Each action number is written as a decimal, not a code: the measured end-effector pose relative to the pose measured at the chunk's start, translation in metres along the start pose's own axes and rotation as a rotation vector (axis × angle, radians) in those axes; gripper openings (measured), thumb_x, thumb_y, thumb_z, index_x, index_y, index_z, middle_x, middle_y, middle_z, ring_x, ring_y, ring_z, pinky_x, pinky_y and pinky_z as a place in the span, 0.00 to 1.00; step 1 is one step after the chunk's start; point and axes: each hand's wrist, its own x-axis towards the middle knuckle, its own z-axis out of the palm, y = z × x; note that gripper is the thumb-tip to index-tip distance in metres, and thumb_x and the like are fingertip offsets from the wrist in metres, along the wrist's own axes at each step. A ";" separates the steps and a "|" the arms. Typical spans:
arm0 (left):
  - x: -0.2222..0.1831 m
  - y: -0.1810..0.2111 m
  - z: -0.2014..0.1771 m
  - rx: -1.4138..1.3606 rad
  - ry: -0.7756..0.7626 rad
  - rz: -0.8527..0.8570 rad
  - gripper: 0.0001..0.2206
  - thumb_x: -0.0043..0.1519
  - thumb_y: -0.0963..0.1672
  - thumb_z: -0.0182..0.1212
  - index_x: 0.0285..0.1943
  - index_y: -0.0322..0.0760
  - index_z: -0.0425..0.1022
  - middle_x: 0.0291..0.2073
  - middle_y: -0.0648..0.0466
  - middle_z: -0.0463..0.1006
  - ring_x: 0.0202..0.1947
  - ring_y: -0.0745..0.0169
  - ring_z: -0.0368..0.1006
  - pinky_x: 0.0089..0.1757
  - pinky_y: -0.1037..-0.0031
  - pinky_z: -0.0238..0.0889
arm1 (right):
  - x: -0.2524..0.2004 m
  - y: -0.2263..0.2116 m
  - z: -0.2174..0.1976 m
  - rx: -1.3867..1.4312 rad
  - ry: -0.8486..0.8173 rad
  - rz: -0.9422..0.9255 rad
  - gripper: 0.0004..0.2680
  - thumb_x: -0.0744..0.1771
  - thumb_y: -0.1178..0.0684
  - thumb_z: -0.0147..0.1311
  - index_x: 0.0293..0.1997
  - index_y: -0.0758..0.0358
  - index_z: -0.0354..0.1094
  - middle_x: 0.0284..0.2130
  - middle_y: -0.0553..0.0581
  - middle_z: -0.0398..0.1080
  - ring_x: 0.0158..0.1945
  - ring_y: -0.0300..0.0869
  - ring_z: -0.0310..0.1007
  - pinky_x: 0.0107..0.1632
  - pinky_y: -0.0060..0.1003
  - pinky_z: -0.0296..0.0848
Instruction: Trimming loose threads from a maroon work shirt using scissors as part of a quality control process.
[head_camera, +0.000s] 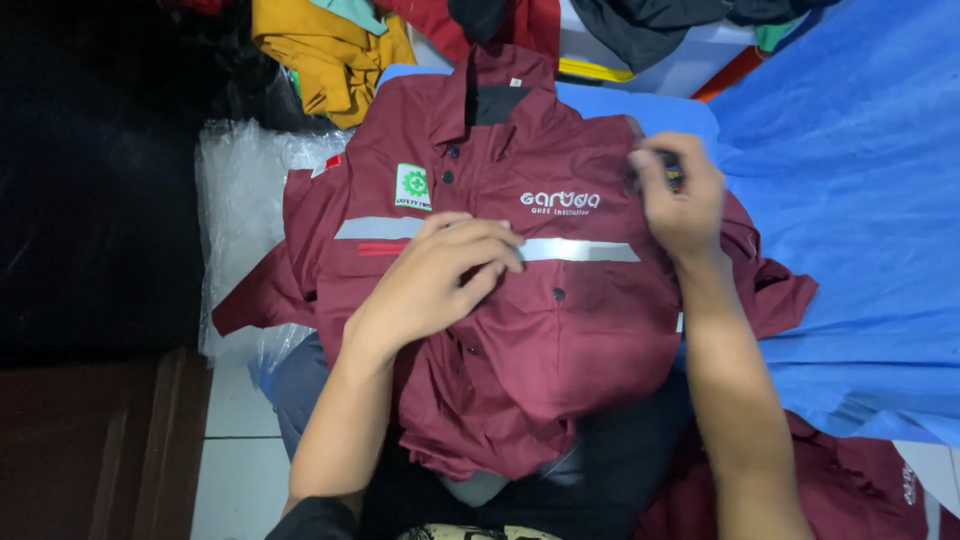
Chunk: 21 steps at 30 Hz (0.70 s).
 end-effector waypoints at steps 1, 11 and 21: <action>0.005 -0.008 -0.001 0.000 -0.001 -0.001 0.07 0.61 0.37 0.58 0.41 0.40 0.80 0.46 0.49 0.83 0.58 0.49 0.76 0.61 0.51 0.55 | 0.001 -0.004 0.002 0.001 0.000 0.001 0.03 0.72 0.63 0.62 0.46 0.67 0.71 0.36 0.60 0.75 0.37 0.55 0.75 0.45 0.43 0.70; 0.016 -0.024 0.000 0.189 -0.295 -0.027 0.15 0.53 0.44 0.58 0.50 0.45 0.75 0.59 0.51 0.78 0.68 0.53 0.65 0.61 0.53 0.46 | 0.005 0.009 -0.007 -0.185 -0.222 0.115 0.16 0.66 0.54 0.72 0.44 0.67 0.60 0.39 0.62 0.64 0.36 0.56 0.75 0.37 0.43 0.75; 0.004 -0.038 0.009 0.143 -0.183 0.022 0.10 0.61 0.43 0.54 0.46 0.46 0.81 0.52 0.53 0.82 0.63 0.56 0.71 0.63 0.55 0.45 | -0.005 -0.019 -0.038 -0.200 -0.455 0.309 0.12 0.66 0.57 0.62 0.51 0.72 0.72 0.53 0.68 0.71 0.56 0.66 0.72 0.53 0.56 0.73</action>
